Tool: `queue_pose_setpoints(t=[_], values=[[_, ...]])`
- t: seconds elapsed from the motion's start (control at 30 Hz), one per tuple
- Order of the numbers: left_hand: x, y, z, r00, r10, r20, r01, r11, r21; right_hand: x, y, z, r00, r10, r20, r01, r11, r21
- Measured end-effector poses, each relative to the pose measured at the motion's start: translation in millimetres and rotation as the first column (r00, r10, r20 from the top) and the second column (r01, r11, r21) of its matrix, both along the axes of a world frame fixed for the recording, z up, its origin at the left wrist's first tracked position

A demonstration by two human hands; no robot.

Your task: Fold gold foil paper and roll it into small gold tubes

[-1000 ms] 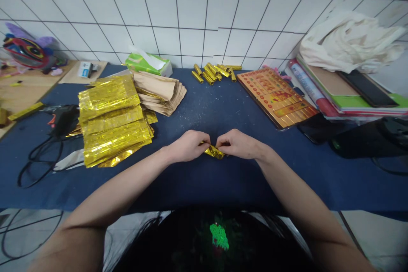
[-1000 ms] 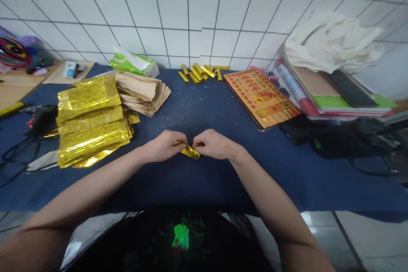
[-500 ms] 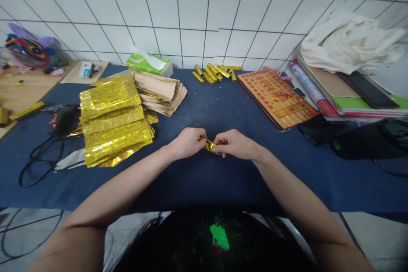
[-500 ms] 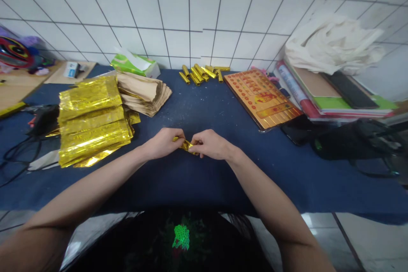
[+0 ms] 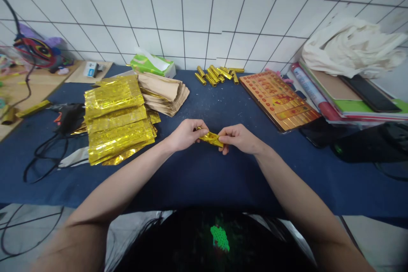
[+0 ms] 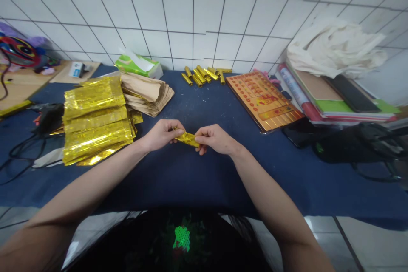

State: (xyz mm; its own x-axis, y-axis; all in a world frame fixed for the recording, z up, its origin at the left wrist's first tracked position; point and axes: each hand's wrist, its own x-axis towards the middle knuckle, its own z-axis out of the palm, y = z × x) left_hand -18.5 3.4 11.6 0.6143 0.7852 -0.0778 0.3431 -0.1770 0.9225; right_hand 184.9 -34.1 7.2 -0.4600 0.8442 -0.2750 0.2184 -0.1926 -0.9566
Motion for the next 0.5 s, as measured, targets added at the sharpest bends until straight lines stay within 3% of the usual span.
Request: queue_pose_setpoints(t=[0.13,0.2,0.27,0.33,0.37,0.43,0.5], values=[[-4,2,-0.8,0.999,-0.005,-0.043,0.010,0.992,0.124,-3,-2,0.5,0.976,-0.078,0.203,0.023,0.965,0.262],[-6,3,-0.1,0.997,0.014,-0.070,-0.001,0.983,0.183,-2,-2,0.0,0.934,-0.158,0.319,-0.013,0.881,0.473],[-5,2,0.6,0.996,0.068,-0.059,-0.050,0.963,0.264,-1,-2,-1.9,0.894,-0.263,0.362,-0.044,0.754,0.656],[-3,-1,0.7,0.993,0.121,0.016,-0.119,0.934,0.337,-1,-2,-5.0,0.857,-0.381,0.348,-0.024,0.644,0.765],[-2,-3,0.4,0.989,0.139,0.060,-0.151,0.916,0.371,-2,-2,-6.7,0.840,-0.430,0.331,0.010,0.621,0.783],[1,-7,-1.7,0.980,0.151,0.133,-0.197,0.854,0.481,-4,-3,-10.0,0.829,-0.490,0.270,0.141,0.650,0.747],[3,-12,-5.5,0.975,0.136,0.175,-0.219,0.717,0.662,-7,-2,-12.7,0.859,-0.494,0.138,0.320,0.727,0.607]])
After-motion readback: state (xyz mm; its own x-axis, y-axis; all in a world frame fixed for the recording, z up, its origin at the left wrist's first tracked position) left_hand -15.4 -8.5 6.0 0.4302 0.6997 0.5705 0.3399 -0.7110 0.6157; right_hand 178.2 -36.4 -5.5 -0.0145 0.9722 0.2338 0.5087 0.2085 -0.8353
